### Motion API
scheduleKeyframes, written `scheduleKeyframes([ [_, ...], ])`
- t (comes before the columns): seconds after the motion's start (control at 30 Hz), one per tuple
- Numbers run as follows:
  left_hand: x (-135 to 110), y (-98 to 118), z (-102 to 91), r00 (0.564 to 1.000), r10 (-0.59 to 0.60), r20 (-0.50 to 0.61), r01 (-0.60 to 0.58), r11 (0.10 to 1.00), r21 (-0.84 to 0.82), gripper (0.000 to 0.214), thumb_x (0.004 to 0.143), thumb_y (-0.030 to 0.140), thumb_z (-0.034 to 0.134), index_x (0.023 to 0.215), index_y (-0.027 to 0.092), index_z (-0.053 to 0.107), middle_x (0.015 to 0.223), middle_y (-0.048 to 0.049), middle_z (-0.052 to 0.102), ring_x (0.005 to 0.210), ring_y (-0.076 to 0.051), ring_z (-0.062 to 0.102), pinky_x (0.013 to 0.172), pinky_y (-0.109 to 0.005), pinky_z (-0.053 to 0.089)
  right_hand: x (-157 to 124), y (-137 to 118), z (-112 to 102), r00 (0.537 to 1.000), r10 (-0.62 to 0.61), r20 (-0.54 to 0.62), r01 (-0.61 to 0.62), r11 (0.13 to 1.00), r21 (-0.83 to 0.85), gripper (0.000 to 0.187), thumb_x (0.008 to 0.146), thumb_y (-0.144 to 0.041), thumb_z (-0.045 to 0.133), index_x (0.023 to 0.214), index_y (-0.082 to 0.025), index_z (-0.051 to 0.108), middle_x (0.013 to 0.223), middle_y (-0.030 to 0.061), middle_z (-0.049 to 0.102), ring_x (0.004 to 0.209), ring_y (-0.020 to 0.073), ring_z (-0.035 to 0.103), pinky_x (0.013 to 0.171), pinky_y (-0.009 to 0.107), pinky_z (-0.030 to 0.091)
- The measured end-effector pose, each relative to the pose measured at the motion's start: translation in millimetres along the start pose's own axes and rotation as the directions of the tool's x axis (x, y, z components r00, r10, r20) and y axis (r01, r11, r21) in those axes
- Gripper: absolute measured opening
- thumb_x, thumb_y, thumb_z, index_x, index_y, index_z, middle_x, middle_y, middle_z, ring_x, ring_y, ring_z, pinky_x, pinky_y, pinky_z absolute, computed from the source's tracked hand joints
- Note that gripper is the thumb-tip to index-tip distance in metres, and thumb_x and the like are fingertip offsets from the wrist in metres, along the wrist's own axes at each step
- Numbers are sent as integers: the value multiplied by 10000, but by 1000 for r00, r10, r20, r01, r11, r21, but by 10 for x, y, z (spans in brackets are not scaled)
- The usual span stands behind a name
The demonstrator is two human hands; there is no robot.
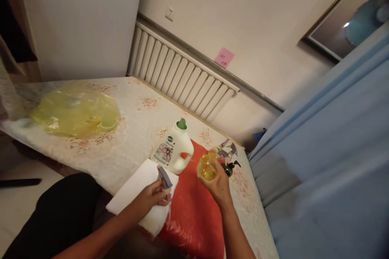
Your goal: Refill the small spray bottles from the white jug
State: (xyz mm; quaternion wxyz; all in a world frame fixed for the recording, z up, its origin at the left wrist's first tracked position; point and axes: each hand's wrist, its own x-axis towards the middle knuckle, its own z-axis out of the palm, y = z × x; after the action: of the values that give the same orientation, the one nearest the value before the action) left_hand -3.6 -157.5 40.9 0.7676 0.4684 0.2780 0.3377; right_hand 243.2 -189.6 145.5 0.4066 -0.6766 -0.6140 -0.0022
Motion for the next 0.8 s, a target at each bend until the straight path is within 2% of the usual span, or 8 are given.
scheduleKeyframes([
  [0.17,-88,-157,-63,996,-49,75,47,999,27,544,724,617,732,1020,173,626,838,-33,667,844,-212,640,759,-317,492,638,-292,-90,988,-145,45,151,964,-219,664,657,-289,729,1285,-148,565,1216,138,644,1119,290,587,1025,445,432],
  [0.33,-116,-239,-114,994,-90,64,89,996,25,659,655,701,731,1048,188,606,811,-29,659,815,-218,638,715,-311,476,1042,-548,-55,973,-194,126,228,892,-390,649,694,-250,697,1320,-186,538,1200,107,627,1102,275,551,986,407,434],
  [0.57,-148,-330,-166,994,-78,81,73,995,61,561,721,674,701,1007,196,629,804,-23,649,791,-201,628,688,-291,467,1339,-781,46,962,-156,226,264,749,-607,676,701,-258,703,1349,-218,512,1182,105,611,1063,277,518,894,367,420],
  [0.8,-170,-295,-175,994,-86,61,81,994,73,594,710,687,698,1045,201,633,796,-21,637,772,-197,626,691,-293,479,1458,-885,87,950,-139,281,306,610,-731,657,724,-249,683,1355,-249,499,1183,99,600,1053,280,497,843,352,395],
])
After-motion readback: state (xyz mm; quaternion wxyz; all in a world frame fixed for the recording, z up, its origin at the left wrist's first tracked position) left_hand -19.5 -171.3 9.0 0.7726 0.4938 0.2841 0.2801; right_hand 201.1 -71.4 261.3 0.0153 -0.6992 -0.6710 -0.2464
